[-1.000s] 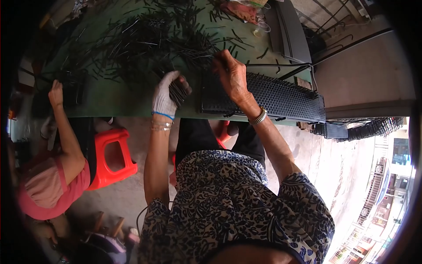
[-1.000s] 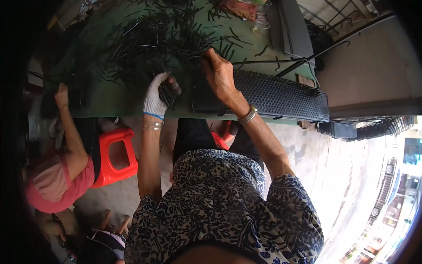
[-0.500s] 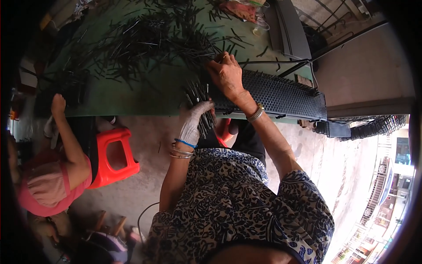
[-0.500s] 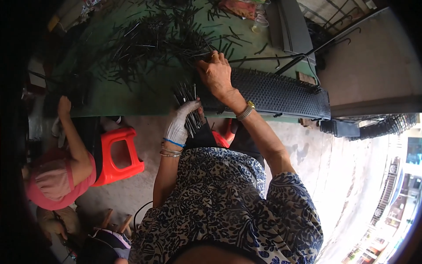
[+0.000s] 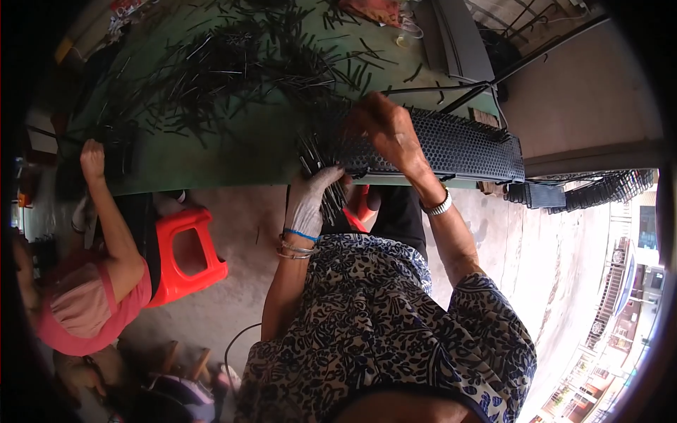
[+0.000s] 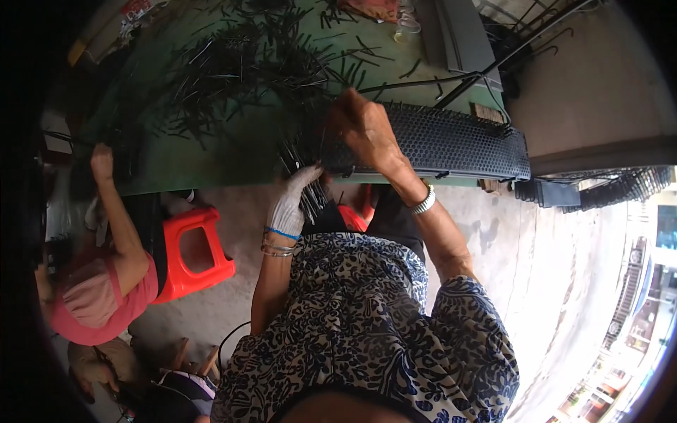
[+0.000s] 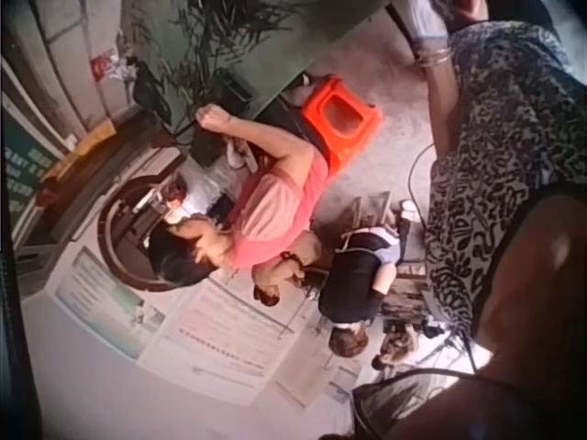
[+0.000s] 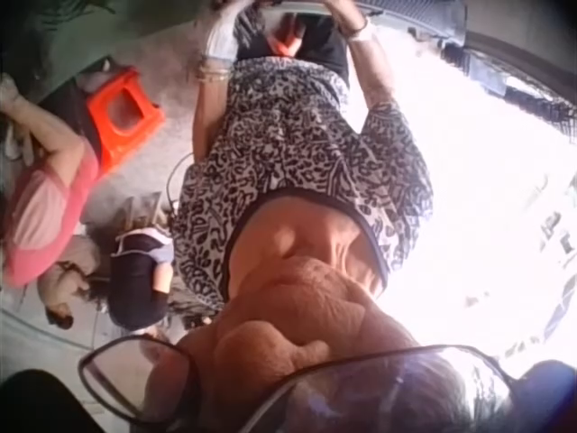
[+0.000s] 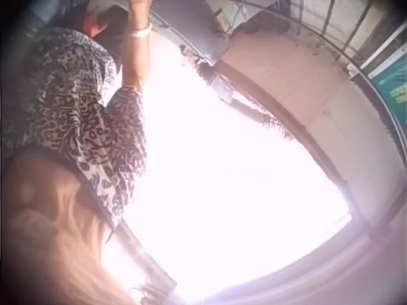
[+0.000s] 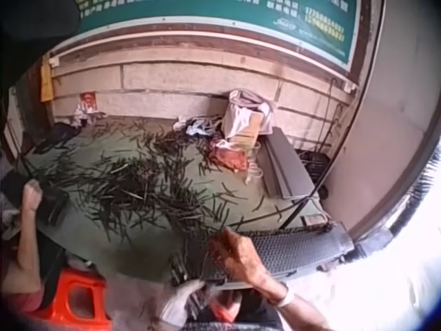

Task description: Inserting thin black rods into a mesh grate structure on a workbench.

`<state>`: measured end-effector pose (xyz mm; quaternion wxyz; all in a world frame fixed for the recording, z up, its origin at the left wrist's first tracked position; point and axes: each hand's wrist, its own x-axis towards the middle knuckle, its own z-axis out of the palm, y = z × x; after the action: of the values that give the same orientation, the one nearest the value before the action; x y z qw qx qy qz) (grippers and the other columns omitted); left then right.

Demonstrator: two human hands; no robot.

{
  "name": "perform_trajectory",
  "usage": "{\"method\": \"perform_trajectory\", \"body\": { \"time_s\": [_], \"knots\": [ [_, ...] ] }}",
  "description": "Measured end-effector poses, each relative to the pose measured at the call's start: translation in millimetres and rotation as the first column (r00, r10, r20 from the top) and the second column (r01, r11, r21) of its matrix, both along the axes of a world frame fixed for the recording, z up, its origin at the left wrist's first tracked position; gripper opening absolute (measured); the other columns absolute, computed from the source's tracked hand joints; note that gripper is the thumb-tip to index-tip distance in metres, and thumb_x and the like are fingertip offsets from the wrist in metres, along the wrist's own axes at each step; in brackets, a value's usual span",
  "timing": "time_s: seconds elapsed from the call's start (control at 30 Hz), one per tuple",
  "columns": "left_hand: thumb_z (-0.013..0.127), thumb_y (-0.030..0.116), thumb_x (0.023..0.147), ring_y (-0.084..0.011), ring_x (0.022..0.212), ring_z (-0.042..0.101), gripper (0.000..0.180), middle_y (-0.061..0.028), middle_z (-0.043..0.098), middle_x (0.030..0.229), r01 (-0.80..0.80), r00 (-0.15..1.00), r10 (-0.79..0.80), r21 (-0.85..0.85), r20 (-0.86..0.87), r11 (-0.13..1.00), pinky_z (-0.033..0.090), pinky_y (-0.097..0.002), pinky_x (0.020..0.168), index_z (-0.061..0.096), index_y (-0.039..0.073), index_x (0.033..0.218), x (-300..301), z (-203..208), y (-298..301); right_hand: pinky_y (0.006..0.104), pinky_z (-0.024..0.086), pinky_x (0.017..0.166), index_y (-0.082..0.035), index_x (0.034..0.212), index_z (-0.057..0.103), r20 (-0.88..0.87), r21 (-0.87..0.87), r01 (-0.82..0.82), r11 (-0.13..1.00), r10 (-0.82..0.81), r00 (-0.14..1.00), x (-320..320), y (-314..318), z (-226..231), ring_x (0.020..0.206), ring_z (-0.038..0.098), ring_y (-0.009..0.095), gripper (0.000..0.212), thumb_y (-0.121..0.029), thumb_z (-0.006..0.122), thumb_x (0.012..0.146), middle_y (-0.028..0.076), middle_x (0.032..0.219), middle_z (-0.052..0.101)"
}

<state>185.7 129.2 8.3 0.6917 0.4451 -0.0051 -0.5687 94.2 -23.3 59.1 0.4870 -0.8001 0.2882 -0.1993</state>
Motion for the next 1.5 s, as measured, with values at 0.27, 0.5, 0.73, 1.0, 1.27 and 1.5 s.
{"method": "perform_trajectory", "body": {
  "time_s": [0.27, 0.5, 0.73, 1.0, 1.27, 1.5],
  "knots": [
    [0.065, 0.014, 0.085, -0.0143, 0.065, 0.061, 0.02, -0.0049, 0.063, 0.072, 0.084, 0.99, -0.084, -0.002, 0.114, 0.996, 0.05, -0.026, 0.057, 0.064, 0.005, 0.102, -5.3, -43.7, 4.8, 0.0326, 0.048, 0.059, -0.003, 0.096, 0.054, 0.303, -0.536, 0.308, 0.786, -0.162, 0.939, 40.4, -17.6, -36.3, 0.065, 0.063, 0.025, 0.011, -0.005, 0.06, 0.087, 0.013, 0.08, 0.064],
    [0.064, 0.012, 0.086, -0.0157, 0.065, 0.061, 0.021, -0.0052, 0.062, 0.072, 0.155, 0.988, -0.155, -0.021, -0.024, 0.988, 0.053, -0.0307, 0.06, 0.062, 0.004, 0.105, -9.2, -44.1, 8.3, 0.0313, 0.047, 0.058, -0.003, 0.092, 0.057, 0.302, -0.488, 0.291, 0.823, -0.154, 0.941, 43.9, -18.3, -36.6, 0.061, 0.06, 0.024, 0.008, -0.005, 0.062, 0.086, 0.012, 0.077, 0.063],
    [0.065, 0.013, 0.085, -0.0159, 0.065, 0.062, 0.023, -0.0051, 0.062, 0.073, 0.19, 0.982, -0.19, 0.032, 0.006, 0.981, 0.053, -0.0314, 0.061, 0.062, 0.004, 0.106, -13.3, -39.8, 4.7, 0.0366, 0.05, 0.062, -0.008, 0.093, 0.064, 0.113, -0.752, 0.179, 0.635, -0.144, 0.983, 39.2, -16.7, -53.8, 0.076, 0.062, 0.028, 0.012, -0.014, 0.066, 0.083, 0.011, 0.089, 0.06],
    [0.067, 0.006, 0.078, -0.0134, 0.071, 0.063, 0.014, -0.007, 0.066, 0.08, 0.144, 0.989, -0.142, -0.034, 0.038, 0.989, 0.05, -0.0259, 0.066, 0.065, -0.003, 0.089, -15.5, -30.8, 4.7, 0.0286, 0.05, 0.067, -0.002, 0.102, 0.065, -0.122, 0.055, -0.105, 0.993, 0.111, 0.986, 4.6, -13.8, -1.4, 0.076, 0.062, 0.018, 0.031, -0.026, 0.07, 0.084, 0.01, 0.085, 0.065],
    [0.066, 0.007, 0.079, -0.0147, 0.065, 0.062, 0.017, -0.0073, 0.066, 0.076, 0.173, 0.964, -0.157, -0.057, 0.215, 0.983, 0.05, -0.0257, 0.061, 0.064, -0.002, 0.092, -15.2, -25.2, -0.2, 0.0246, 0.049, 0.063, 0.002, 0.096, 0.06, 0.005, 0.087, -0.1, 0.991, 0.1, 0.995, -5.7, -15.3, 5.2, 0.072, 0.061, 0.011, 0.014, -0.01, 0.059, 0.089, 0.008, 0.083, 0.067],
    [0.068, 0.005, 0.078, -0.0149, 0.065, 0.063, 0.016, -0.007, 0.066, 0.076, 0.216, 0.975, -0.215, -0.016, 0.048, 0.976, 0.05, -0.0261, 0.061, 0.064, -0.002, 0.092, -13.8, -29.0, -1.5, 0.0267, 0.048, 0.052, -0.002, 0.092, 0.057, 0.323, -0.449, 0.308, 0.839, -0.169, 0.931, 35.7, -32.9, -32.5, 0.057, 0.061, 0.014, 0.006, -0.005, 0.059, 0.087, 0.009, 0.074, 0.065]
  ]
}}
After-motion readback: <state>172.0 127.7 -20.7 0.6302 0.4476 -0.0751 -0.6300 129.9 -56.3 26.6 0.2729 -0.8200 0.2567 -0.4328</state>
